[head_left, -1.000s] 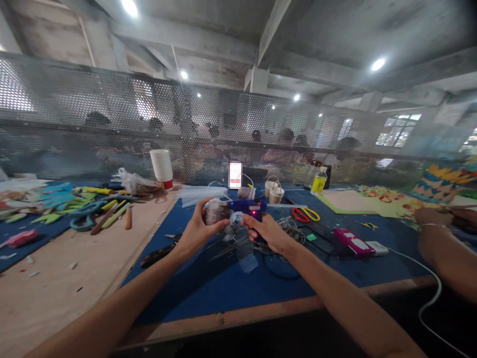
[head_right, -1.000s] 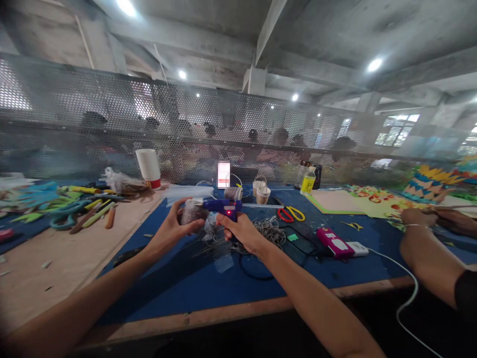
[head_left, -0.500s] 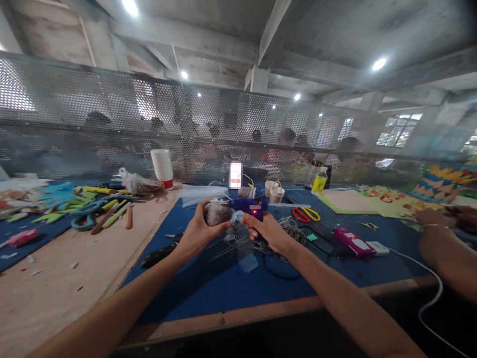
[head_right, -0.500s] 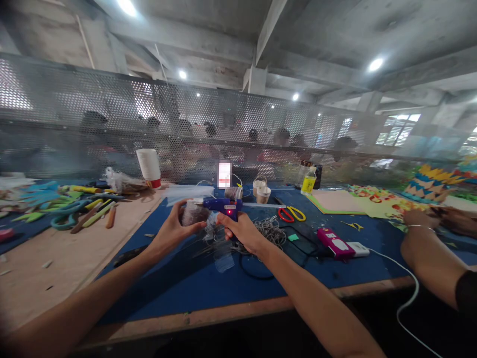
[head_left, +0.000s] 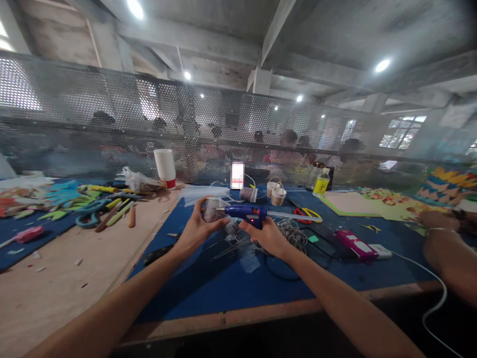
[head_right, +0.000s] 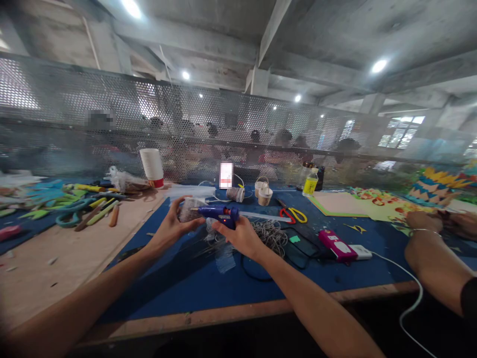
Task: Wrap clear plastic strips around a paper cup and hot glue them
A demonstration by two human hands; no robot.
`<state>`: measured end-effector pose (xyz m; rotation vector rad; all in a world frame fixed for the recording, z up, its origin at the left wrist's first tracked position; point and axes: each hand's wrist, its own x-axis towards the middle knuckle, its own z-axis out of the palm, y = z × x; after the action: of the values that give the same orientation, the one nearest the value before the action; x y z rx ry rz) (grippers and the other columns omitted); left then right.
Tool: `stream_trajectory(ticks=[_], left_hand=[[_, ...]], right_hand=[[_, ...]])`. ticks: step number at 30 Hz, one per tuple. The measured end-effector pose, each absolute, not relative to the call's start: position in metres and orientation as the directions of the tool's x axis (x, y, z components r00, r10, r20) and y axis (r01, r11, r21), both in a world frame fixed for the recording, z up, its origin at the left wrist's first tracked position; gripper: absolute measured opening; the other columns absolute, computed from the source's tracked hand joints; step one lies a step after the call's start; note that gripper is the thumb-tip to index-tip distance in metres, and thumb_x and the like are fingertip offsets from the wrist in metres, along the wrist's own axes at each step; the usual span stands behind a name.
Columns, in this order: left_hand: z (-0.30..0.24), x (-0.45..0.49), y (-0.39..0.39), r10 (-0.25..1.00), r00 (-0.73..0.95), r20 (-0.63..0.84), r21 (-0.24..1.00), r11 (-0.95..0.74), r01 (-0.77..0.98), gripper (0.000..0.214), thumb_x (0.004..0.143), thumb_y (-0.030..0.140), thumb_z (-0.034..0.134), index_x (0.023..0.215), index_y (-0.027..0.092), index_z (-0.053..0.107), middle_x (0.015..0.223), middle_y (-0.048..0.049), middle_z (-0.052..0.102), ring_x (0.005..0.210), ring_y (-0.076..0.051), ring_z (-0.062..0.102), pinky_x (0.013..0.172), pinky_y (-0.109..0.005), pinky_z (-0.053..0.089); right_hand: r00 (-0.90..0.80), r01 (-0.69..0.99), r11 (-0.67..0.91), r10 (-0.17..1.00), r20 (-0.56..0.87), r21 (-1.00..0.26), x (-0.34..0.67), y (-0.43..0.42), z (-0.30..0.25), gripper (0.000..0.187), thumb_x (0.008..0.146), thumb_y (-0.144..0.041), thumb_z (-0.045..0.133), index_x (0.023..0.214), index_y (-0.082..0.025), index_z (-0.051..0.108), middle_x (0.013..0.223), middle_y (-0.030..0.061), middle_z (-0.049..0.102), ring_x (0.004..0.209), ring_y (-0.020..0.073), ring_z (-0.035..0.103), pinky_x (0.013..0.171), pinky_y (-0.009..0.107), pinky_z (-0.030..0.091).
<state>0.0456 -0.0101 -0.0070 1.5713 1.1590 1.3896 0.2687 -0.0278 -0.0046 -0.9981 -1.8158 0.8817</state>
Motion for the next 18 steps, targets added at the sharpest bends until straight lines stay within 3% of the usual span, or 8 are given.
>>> stream_trajectory(ticks=[5,8,18], left_hand=[[-0.008,0.045,-0.008,0.947,0.004,0.321,0.932,-0.317,0.178,0.091,0.065,0.046,0.083,0.139,0.026,0.034,0.103,-0.0025,0.061,0.072,-0.016,0.065,0.065,-0.031,0.058],[-0.009,0.044,-0.008,0.954,0.025,0.299,0.936,-0.298,0.187,0.090,0.067,0.046,0.082,0.139,0.025,0.031,0.099,-0.0015,0.061,0.070,-0.015,0.063,0.064,-0.031,0.057],[-0.009,0.043,-0.011,0.948,0.055,0.314,0.925,-0.318,0.209,0.081,0.079,0.043,0.070,0.143,0.025,0.024,0.103,-0.0039,0.062,0.076,-0.017,0.065,0.072,-0.036,0.058]], right_hand=[[-0.273,0.462,0.650,0.752,0.600,-0.604,0.268,-0.031,-0.006,0.031,0.090,-0.051,0.063,0.087,-0.021,0.057,0.079,-0.0004,0.056,0.072,0.0158,0.053,0.067,0.028,0.044],[-0.320,0.526,0.712,0.672,0.668,-0.465,0.269,-0.032,-0.005,0.027,0.094,-0.047,0.060,0.088,-0.021,0.055,0.088,0.0011,0.055,0.077,0.0155,0.053,0.069,0.027,0.042],[-0.394,0.597,0.724,0.641,0.659,-0.346,0.273,-0.040,0.000,0.022,0.099,-0.043,0.056,0.095,-0.021,0.057,0.095,0.0014,0.052,0.077,0.0130,0.055,0.066,0.024,0.040]])
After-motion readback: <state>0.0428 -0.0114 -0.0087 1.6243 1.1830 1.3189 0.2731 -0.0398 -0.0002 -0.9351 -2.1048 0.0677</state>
